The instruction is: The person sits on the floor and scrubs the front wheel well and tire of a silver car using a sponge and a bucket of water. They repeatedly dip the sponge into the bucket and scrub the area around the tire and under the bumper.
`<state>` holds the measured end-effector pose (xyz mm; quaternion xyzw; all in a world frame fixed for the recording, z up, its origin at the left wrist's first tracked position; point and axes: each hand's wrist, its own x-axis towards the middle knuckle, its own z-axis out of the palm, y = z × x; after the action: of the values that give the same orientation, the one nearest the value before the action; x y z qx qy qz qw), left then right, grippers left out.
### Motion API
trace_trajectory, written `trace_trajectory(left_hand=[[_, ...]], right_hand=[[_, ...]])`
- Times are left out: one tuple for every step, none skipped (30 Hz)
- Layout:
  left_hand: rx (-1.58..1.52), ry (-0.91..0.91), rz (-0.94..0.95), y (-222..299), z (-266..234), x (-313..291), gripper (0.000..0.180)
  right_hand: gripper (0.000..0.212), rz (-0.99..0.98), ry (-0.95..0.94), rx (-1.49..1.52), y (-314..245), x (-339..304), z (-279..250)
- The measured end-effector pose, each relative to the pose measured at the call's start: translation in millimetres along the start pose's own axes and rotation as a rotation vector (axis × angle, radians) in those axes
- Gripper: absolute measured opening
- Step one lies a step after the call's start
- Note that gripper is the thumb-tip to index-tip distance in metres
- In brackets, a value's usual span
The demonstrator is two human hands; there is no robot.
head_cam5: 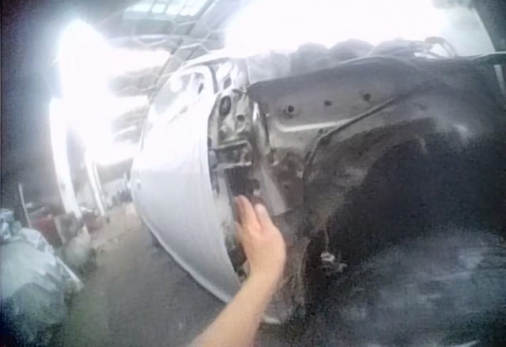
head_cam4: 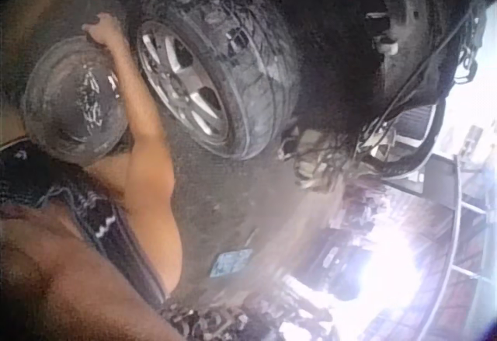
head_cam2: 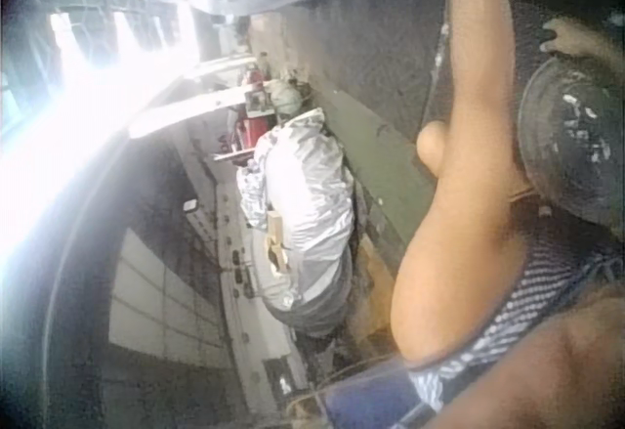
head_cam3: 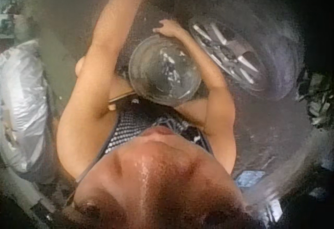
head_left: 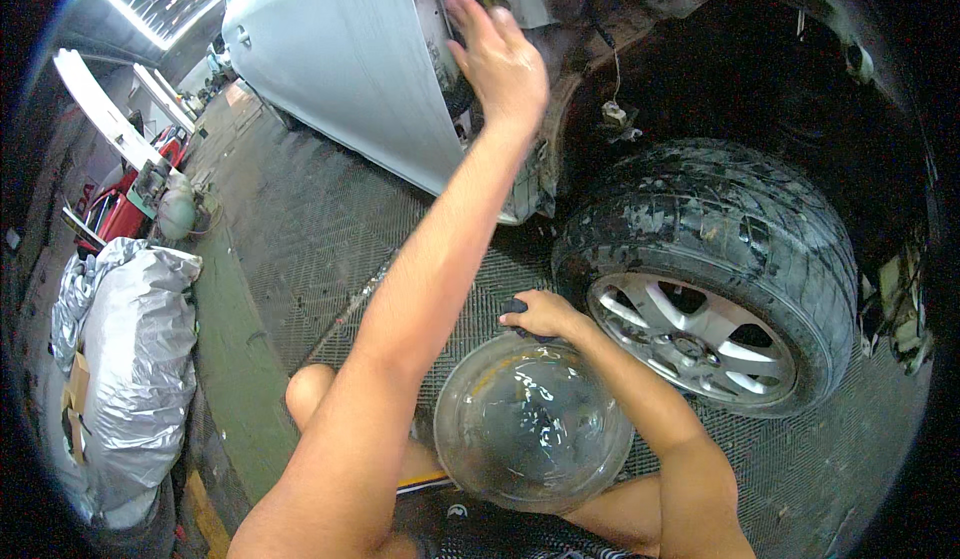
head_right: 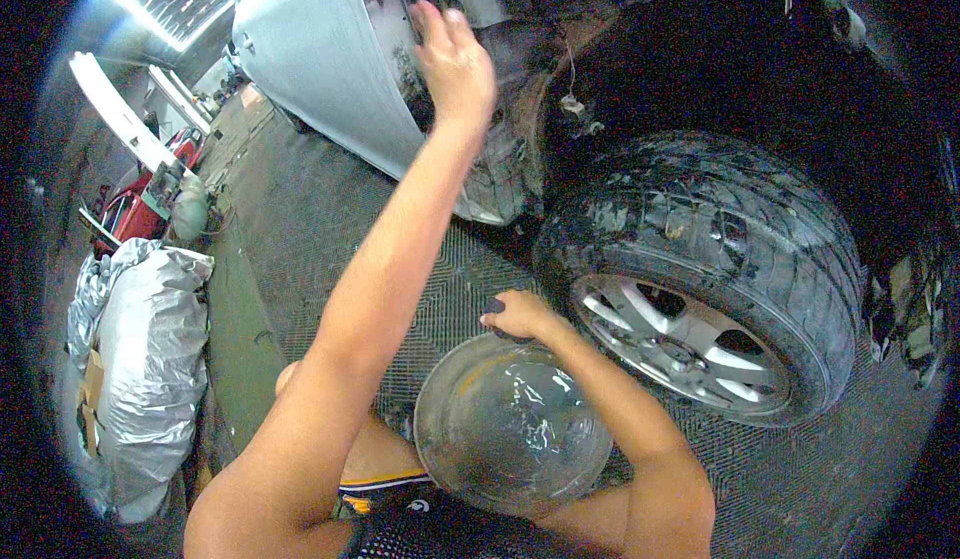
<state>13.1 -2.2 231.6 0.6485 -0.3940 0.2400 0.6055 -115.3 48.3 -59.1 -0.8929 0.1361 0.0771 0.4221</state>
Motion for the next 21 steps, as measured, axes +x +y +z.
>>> trace_trajectory(left_hand=[[0.006, -0.003, -0.002, -6.8, -5.8, 5.7, 0.066], [-0.023, 0.063, -0.04, 5.0, 3.9, 4.3, 0.069], [-0.084, -0.035, -0.077, 16.3, 8.8, -1.4, 0.074], [-0.075, -0.058, -0.031, 24.1, 12.7, -16.0, 0.077], [-0.053, -0.077, 0.017, 27.3, 10.9, -24.1, 0.079], [0.003, -0.093, -0.004, 14.8, 6.2, -12.0, 0.082], [0.091, -0.067, 0.026, -4.1, 3.9, 7.2, 0.082], [-0.044, -0.063, -0.114, 14.6, 5.7, 9.9, 0.082], [-0.179, -0.055, -0.251, 36.8, 6.9, 13.3, 0.081], [-0.195, -0.088, -0.147, 31.8, 8.4, 3.4, 0.081], [-0.087, -0.052, -0.045, 32.9, 17.7, -10.6, 0.079], [-0.044, -0.069, -0.019, 20.8, 13.4, -9.6, 0.08], [0.0, -0.086, 0.006, 8.0, 8.4, -2.4, 0.081], [-0.039, -0.02, -0.07, 5.9, 1.1, 11.1, 0.083], [-0.041, -0.035, -0.061, 7.8, 1.2, 6.6, 0.082], [-0.043, -0.051, -0.051, 12.3, 4.9, -3.3, 0.082], [-0.059, -0.066, -0.036, 22.6, 8.8, -14.5, 0.083], [-0.042, -0.048, 0.041, 25.8, 6.6, -37.3, 0.083], [0.043, 0.092, 0.204, 10.2, 8.5, -38.2, 0.072], [0.044, 0.106, 0.245, -0.9, 0.5, -36.6, 0.062], [0.046, 0.115, 0.286, -10.6, -10.4, -34.3, 0.054]], right_hand=[[0.052, -0.004, 0.005, -0.016, -1.0, 1.1, 3.2], [0.052, -0.001, 0.017, -0.03, 1.9, 2.7, 4.2], [0.052, 0.002, 0.035, -0.048, 4.7, 4.3, 0.6], [0.052, 0.003, 0.05, -0.042, 8.6, 3.4, -2.4], [0.052, -0.006, 0.058, -0.035, 6.8, 1.6, -3.2], [0.052, -0.025, 0.055, -0.027, 2.0, 1.0, 1.1], [0.054, -0.026, 0.034, -0.041, -2.2, 4.0, 2.7], [0.057, 0.001, 0.022, -0.047, 6.8, 5.9, 2.0], [0.06, 0.024, 0.013, -0.056, 12.9, 6.9, 1.2], [0.057, 0.021, 0.023, -0.042, -5.9, -2.1, 0.0], [0.056, 0.027, 0.008, -0.039, -7.3, -0.9, -6.4], [0.055, 0.032, -0.019, -0.03, -6.3, -1.2, -6.4], [0.054, 0.038, -0.047, -0.021, -5.2, -1.5, -6.3], [0.054, 0.008, 0.0, -0.016, -4.3, -3.5, -4.6], [0.054, 0.02, -0.023, -0.018, -5.1, -2.7, -2.1], [0.054, 0.033, -0.045, -0.02, -6.0, -1.2, 0.0], [0.054, 0.052, -0.056, -0.027, -4.6, 0.6, -4.1], [0.051, -0.033, 0.041, -0.024, 0.1, -0.4, 1.2], [0.051, -0.032, 0.034, -0.019, 5.8, 2.0, 1.6], [0.051, -0.036, 0.023, -0.014, 5.3, 3.1, -1.0], [0.051, -0.038, 0.013, -0.005, 2.2, 2.4, -3.4]])
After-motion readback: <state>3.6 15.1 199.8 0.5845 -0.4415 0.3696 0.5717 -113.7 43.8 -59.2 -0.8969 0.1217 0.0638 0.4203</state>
